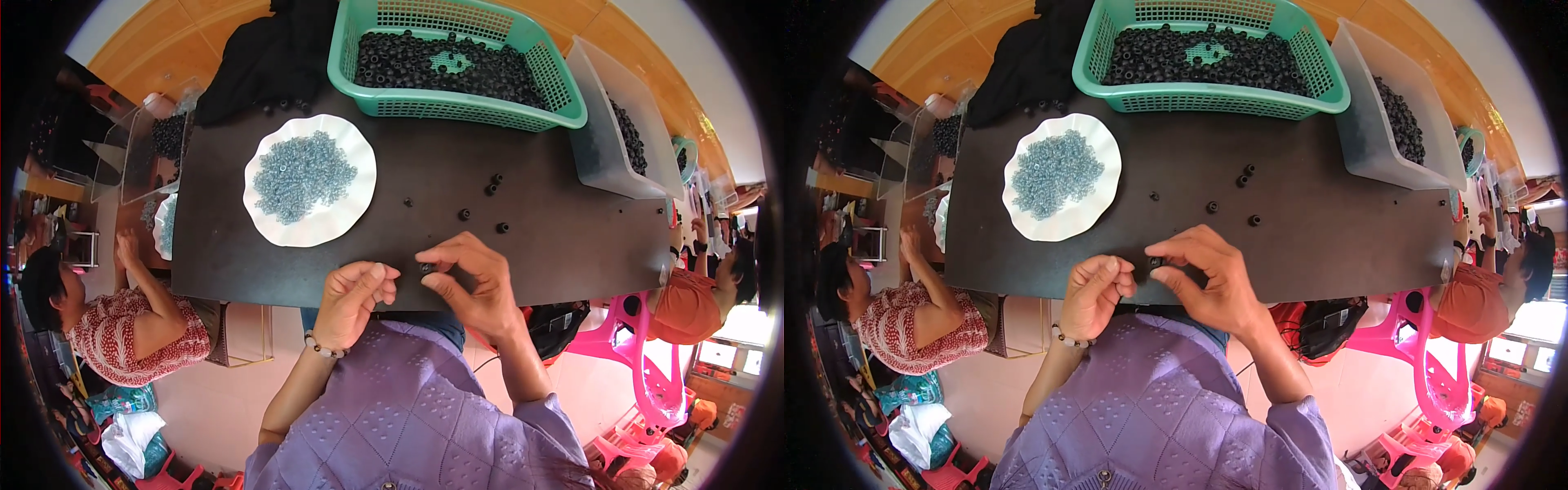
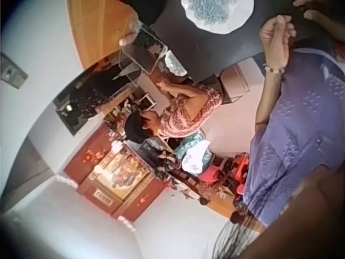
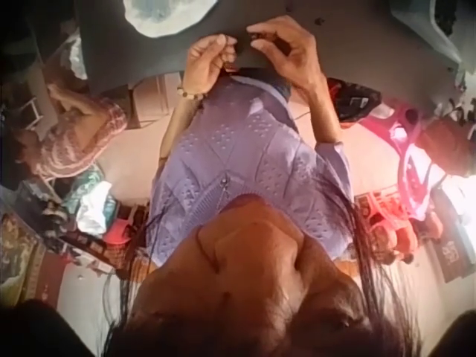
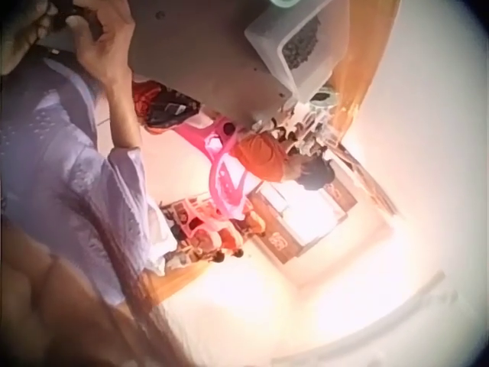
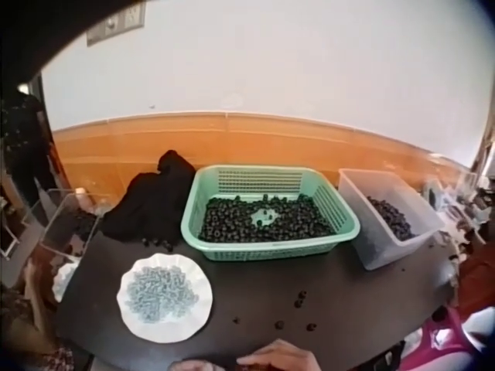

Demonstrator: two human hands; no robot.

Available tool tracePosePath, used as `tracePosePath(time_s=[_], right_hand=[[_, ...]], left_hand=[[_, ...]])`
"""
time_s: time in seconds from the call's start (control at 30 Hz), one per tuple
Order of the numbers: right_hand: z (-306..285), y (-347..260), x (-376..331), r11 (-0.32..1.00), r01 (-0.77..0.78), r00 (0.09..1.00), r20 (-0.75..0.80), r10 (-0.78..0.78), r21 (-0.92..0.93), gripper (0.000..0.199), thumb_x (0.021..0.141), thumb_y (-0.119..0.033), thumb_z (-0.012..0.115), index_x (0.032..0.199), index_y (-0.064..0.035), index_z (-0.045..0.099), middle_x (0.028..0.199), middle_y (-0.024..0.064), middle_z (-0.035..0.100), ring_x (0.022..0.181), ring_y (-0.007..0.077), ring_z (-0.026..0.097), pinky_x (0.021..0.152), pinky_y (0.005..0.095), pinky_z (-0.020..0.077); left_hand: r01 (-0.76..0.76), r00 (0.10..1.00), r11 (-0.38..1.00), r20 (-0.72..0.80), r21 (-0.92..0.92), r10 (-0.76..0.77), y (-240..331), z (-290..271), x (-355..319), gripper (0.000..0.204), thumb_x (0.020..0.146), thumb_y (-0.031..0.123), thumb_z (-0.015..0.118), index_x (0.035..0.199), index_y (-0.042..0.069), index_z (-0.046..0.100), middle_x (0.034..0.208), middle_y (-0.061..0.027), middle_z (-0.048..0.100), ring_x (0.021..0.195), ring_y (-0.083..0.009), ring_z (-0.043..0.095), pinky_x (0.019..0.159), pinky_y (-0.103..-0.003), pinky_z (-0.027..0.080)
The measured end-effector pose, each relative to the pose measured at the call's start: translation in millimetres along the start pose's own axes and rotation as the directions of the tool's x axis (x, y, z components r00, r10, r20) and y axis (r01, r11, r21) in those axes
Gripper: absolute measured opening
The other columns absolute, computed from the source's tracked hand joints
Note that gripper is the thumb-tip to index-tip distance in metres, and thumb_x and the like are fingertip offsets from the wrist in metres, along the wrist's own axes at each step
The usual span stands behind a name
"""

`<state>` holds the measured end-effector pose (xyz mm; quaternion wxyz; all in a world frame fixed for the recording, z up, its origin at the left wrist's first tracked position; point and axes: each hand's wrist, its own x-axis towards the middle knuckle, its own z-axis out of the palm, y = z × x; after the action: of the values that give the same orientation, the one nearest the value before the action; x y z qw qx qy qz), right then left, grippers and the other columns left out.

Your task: The person picks up a black bead and a small silver bead, inserts the silver bead into the black bead's center, and places the assembled piece on the table. This process is repeated several times, with the person occasionally retrieving more black beads from a green basket.

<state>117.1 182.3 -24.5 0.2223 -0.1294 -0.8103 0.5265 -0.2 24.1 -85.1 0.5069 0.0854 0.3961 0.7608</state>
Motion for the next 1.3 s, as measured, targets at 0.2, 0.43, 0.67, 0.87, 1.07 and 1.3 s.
tracePosePath(time_s=[0.2, 0.43, 0.67, 0.87, 1.07, 1.3], right_hand=[[-66, -11, 25, 0.921, 0.148, 0.958, -0.179, -0.224, -0.359, 0.021, 0.078, -0.006, 0.068, 0.098, -0.0010, 0.068, 0.089, 0.0058, 0.063, 0.079, 0.0126, 0.056, 0.073, 0.0243, 0.0437], [-187, -24, 64, 0.776, -0.083, 0.767, -0.537, -0.351, -0.625, 0.025, 0.089, -0.013, 0.062, 0.111, -0.0029, 0.066, 0.094, 0.0031, 0.065, 0.083, 0.0081, 0.058, 0.075, 0.0220, 0.0461], [-268, 20, 83, 0.563, -0.330, 0.762, -0.566, -0.315, -0.758, 0.031, 0.087, -0.017, 0.063, 0.114, -0.0024, 0.064, 0.092, 0.0092, 0.068, 0.081, 0.0124, 0.062, 0.076, 0.0260, 0.0490], [-205, 15, 92, 0.776, -0.135, 0.792, -0.537, -0.289, -0.617, 0.021, 0.089, -0.016, 0.062, 0.102, -0.0011, 0.068, 0.087, 0.0051, 0.069, 0.080, 0.0092, 0.059, 0.075, 0.0234, 0.0466], [-144, 13, 132, 0.784, 0.049, 0.942, -0.232, -0.242, -0.619, 0.018, 0.085, -0.015, 0.066, 0.096, -0.0016, 0.068, 0.079, 0.0034, 0.066, 0.072, 0.0084, 0.058, 0.067, 0.0243, 0.0468], [-140, 66, 233, 0.847, -0.128, 0.991, -0.023, 0.136, -0.515, 0.018, 0.080, -0.006, 0.065, 0.095, 0.0041, 0.065, 0.079, 0.0075, 0.065, 0.068, 0.0127, 0.060, 0.059, 0.0261, 0.0490]], left_hand=[[-0.015, 0.996, 0.997, 0.081, -0.075, 0.022, 0, -8, 1, 0.020, 0.095, 0.016, 0.056, 0.092, -0.001, 0.065, 0.076, -0.0068, 0.063, 0.066, -0.0138, 0.056, 0.066, -0.029, 0.046], [-0.032, 0.991, 0.994, 0.124, -0.105, 0.045, -3, -9, 0, 0.022, 0.095, 0.017, 0.054, 0.095, -0.002, 0.064, 0.078, -0.0068, 0.062, 0.069, -0.0127, 0.056, 0.066, -0.027, 0.047], [-0.048, 0.995, 0.996, 0.080, -0.073, 0.054, -3, -6, 0, 0.021, 0.094, 0.017, 0.056, 0.092, -0.002, 0.064, 0.075, -0.0065, 0.062, 0.066, -0.0134, 0.055, 0.065, -0.029, 0.046], [-0.062, 0.993, 0.996, 0.093, -0.069, 0.068, -4, -6, 2, 0.021, 0.095, 0.015, 0.054, 0.092, -0.003, 0.065, 0.075, -0.0066, 0.062, 0.066, -0.0135, 0.056, 0.066, -0.028, 0.046], [-0.061, 0.992, 0.995, 0.104, -0.080, 0.069, -4, -7, 2, 0.020, 0.095, 0.012, 0.053, 0.092, -0.003, 0.065, 0.078, -0.0067, 0.063, 0.068, -0.0130, 0.055, 0.066, -0.029, 0.046], [-0.095, 0.985, 0.991, 0.134, -0.098, 0.108, -5, -7, -1, 0.021, 0.096, 0.014, 0.053, 0.097, -0.003, 0.065, 0.079, -0.0061, 0.062, 0.073, -0.0117, 0.057, 0.067, -0.026, 0.046]])
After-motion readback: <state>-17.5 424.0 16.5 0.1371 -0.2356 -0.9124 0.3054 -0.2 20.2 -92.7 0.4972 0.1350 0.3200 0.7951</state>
